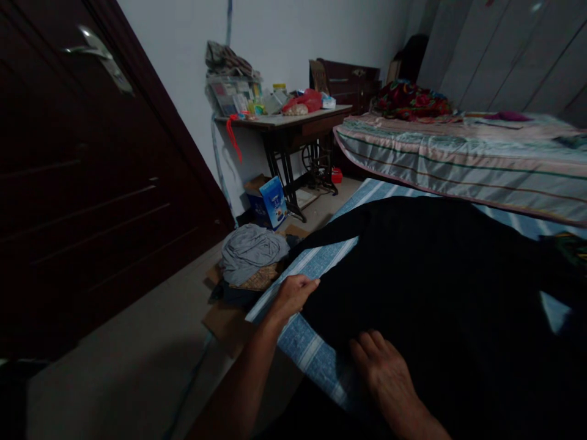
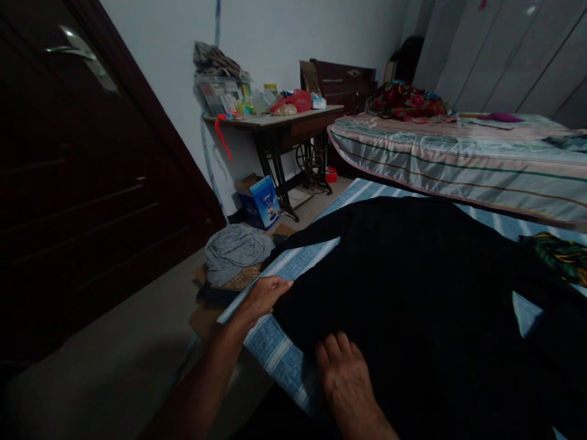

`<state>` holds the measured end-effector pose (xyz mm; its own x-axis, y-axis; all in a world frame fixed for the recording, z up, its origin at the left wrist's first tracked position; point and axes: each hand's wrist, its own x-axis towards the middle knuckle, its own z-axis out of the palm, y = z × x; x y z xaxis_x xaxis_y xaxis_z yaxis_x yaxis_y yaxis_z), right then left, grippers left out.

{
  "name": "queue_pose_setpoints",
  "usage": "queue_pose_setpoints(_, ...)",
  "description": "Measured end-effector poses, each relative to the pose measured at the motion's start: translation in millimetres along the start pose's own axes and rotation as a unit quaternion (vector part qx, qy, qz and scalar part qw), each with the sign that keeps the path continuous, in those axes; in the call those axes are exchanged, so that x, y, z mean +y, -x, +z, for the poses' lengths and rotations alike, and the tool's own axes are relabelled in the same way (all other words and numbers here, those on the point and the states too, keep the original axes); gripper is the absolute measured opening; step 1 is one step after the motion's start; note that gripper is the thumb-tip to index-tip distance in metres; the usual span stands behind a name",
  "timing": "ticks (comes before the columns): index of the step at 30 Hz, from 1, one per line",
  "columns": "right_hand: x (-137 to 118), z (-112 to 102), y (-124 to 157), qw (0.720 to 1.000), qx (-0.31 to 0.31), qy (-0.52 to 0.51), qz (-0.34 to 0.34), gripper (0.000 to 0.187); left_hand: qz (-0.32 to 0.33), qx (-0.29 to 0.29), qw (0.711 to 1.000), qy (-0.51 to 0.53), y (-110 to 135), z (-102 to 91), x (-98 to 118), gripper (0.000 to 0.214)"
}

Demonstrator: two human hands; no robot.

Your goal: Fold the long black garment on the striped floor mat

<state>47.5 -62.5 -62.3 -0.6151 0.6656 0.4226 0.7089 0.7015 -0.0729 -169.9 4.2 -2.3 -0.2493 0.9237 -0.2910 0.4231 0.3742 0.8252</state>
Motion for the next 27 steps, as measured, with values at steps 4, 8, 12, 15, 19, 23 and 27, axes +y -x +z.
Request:
queue_pose_setpoints(4, -4.9, 4.4, 4.1, 0.999, 0.007, 0.031, 0.025, 0.032, -0.011, -0.008, 1.000, 0.017, -4.3, -1.7, -1.7, 0.035)
queue_pose_setpoints(8, -4.6, 6.2, 12.9, 0.996, 0.061, 0.039, 0.042, 0.035, 0.035, -0.004, 0.999, 0.006, -13.3, -7.1, -6.3, 0.032)
queue_pose_setpoints(12, 9.1, -1.7, 32.0, 0.990, 0.114, 0.062, 0.054, 0.030, 0.054, 0.008, 0.998, -0.032, -17.7, -12.8, -7.0, 0.031)
queue_pose_setpoints(15, 27.8, -15.9, 51.7, 0.988, 0.108, 0.104, 0.040, 0.034, 0.065, 0.007, 0.997, -0.045, -19.4, -16.1, -9.1, 0.031)
queue_pose_setpoints(19, 55.0, -36.8, 81.9, 0.983, 0.064, 0.173, 0.013, 0.032, 0.051, 0.017, 0.997, -0.064, -27.4, -21.2, -16.5, 0.035)
queue_pose_setpoints(23, 74.9, -48.7, 115.0, 0.973, 0.034, 0.227, 0.007, 0.033, 0.028, 0.039, 0.996, -0.073, -35.4, -25.9, -17.2, 0.039)
queue_pose_setpoints(27, 87.1, -49.7, 144.6, 0.962, 0.031, 0.270, 0.009, 0.036, 0.022, 0.043, 0.993, -0.104, -29.2, -23.8, -6.2, 0.042)
